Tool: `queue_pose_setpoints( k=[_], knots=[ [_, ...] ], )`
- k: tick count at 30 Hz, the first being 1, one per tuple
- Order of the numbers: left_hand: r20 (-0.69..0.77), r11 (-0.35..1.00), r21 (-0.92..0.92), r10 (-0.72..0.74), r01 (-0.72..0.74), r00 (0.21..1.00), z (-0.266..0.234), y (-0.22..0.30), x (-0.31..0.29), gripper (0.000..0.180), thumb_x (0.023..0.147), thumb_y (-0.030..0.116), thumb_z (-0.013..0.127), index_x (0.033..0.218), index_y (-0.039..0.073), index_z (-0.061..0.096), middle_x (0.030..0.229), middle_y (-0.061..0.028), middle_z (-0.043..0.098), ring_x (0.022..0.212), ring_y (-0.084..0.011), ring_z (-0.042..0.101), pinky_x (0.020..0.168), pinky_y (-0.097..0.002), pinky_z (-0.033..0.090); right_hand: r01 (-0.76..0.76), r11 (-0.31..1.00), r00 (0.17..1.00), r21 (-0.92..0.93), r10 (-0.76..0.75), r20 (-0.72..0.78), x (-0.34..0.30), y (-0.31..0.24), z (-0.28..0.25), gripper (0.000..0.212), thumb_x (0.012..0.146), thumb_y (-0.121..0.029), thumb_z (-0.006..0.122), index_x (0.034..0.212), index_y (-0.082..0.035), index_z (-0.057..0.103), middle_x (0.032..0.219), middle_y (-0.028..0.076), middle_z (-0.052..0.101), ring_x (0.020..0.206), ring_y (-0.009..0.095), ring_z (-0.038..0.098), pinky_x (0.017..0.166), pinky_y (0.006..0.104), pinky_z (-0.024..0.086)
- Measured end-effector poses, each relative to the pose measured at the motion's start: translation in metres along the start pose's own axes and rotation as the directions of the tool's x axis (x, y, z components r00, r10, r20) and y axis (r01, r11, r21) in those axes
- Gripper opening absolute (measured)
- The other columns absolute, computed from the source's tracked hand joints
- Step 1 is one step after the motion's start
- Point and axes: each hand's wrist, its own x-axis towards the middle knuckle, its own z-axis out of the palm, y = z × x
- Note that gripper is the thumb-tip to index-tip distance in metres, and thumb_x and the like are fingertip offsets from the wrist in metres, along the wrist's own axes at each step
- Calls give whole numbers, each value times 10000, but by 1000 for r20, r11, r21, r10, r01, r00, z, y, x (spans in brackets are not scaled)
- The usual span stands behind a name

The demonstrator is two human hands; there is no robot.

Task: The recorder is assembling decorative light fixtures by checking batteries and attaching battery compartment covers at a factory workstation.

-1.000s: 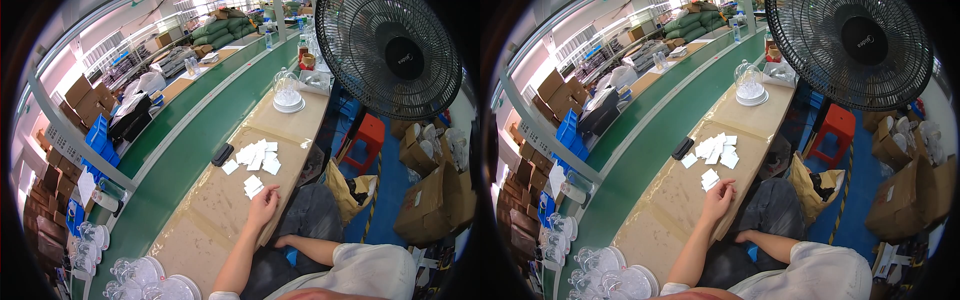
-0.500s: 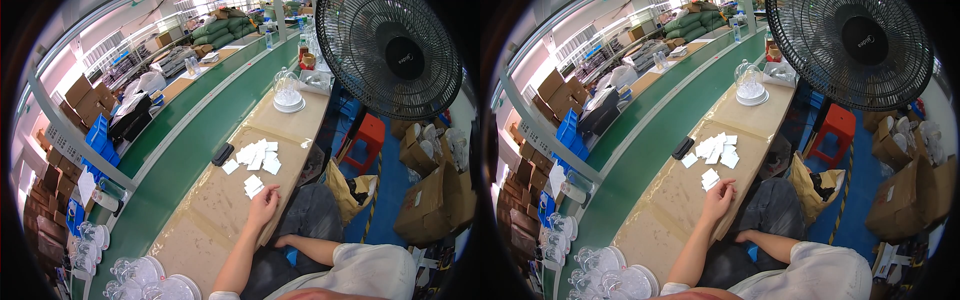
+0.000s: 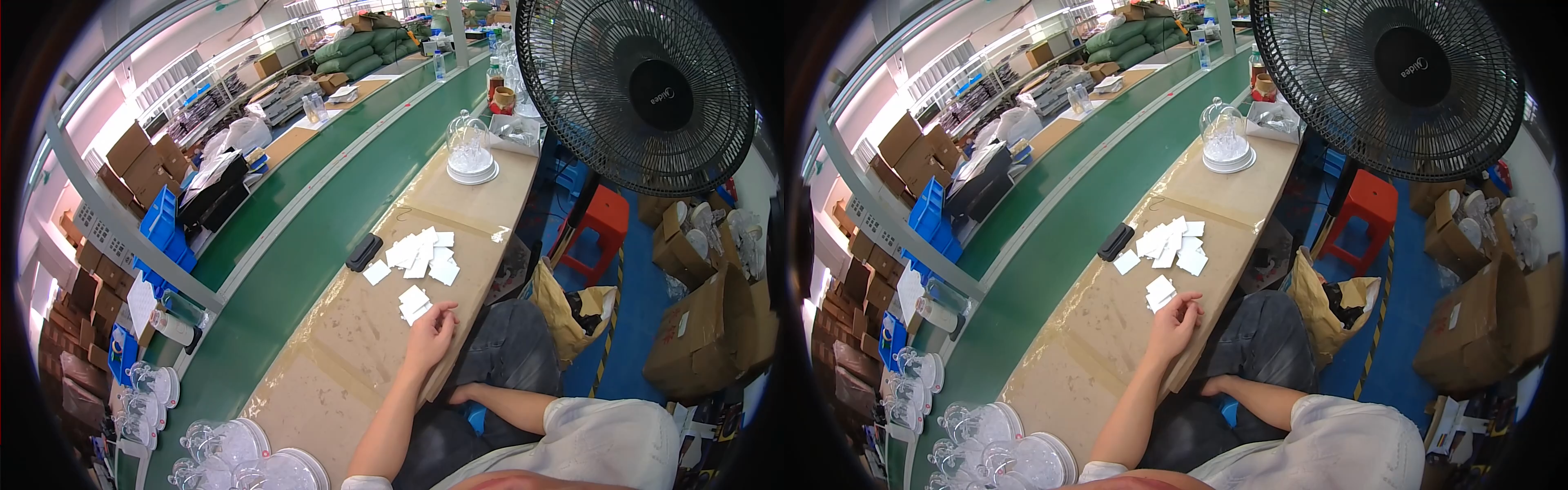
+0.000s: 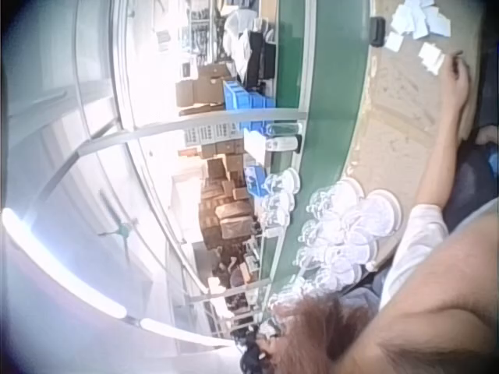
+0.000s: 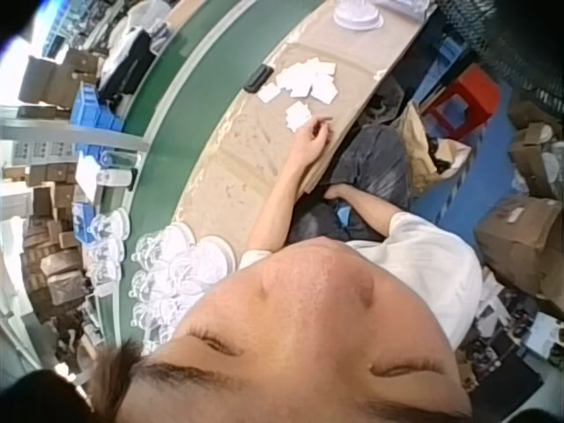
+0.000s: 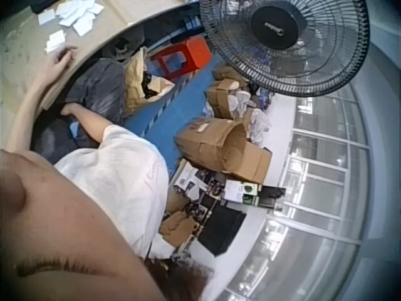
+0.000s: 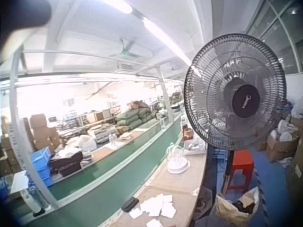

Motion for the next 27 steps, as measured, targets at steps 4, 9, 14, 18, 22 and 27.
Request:
queue_pose_setpoints(
  k=[4, 9, 14, 18, 22, 27],
  knots=[
    [-6, 1000, -12, -8, 8, 1000, 0, -1, 0, 197, 949, 80, 497, 1106, -5, 580, 810, -27, 621, 675, -69, 565, 627, -208, 460, 13, 999, 1000, -45, -12, 10, -1, -6, -3, 444, 876, -284, 527, 1233, -26, 577, 1322, 157, 544, 1212, 286, 508, 1020, 351, 380],
    [-22, 1000, -4, -17, 17, 1000, -5, -1, -3, 195, 947, 80, 499, 1101, -4, 585, 805, -27, 621, 671, -69, 565, 627, -210, 462, -23, 999, 999, -25, 24, 35, -12, -30, -13, 445, 878, -286, 518, 1232, -22, 576, 1328, 158, 537, 1215, 285, 505, 1023, 352, 375],
    [-11, 1000, 2, -9, 9, 1000, 0, 2, -1, 187, 947, 79, 499, 1086, -6, 591, 802, -28, 623, 670, -69, 568, 626, -211, 463, -64, 996, 998, -58, 65, 23, -14, -21, -13, 448, 882, -288, 508, 1238, -23, 572, 1329, 159, 536, 1221, 283, 501, 1028, 350, 370],
    [-16, 1000, 19, -5, 5, 1000, -3, 1, -2, 186, 946, 77, 500, 1083, -8, 591, 799, -28, 623, 669, -69, 568, 625, -212, 464, -76, 993, 994, -89, 82, 66, -18, -32, -18, 447, 883, -284, 506, 1238, -21, 571, 1328, 158, 537, 1219, 284, 503, 1025, 351, 375],
    [-20, 1000, 16, -5, 6, 1000, -3, -1, -2, 186, 947, 78, 499, 1083, -8, 592, 797, -27, 623, 669, -70, 568, 626, -213, 466, -48, 995, 996, -88, 55, 71, -16, -32, -18, 456, 877, -289, 515, 1240, -20, 570, 1320, 158, 544, 1205, 284, 514, 1016, 354, 384],
    [-20, 1000, 18, 2, -2, 1000, -2, -4, -1, 186, 949, 78, 498, 1083, -9, 591, 796, -26, 620, 670, -70, 568, 626, -213, 466, -83, 994, 995, -69, 86, 47, -5, -15, -6, 459, 866, -297, 531, 1226, -15, 581, 1296, 158, 564, 1179, 286, 534, 998, 358, 399]
  ],
)
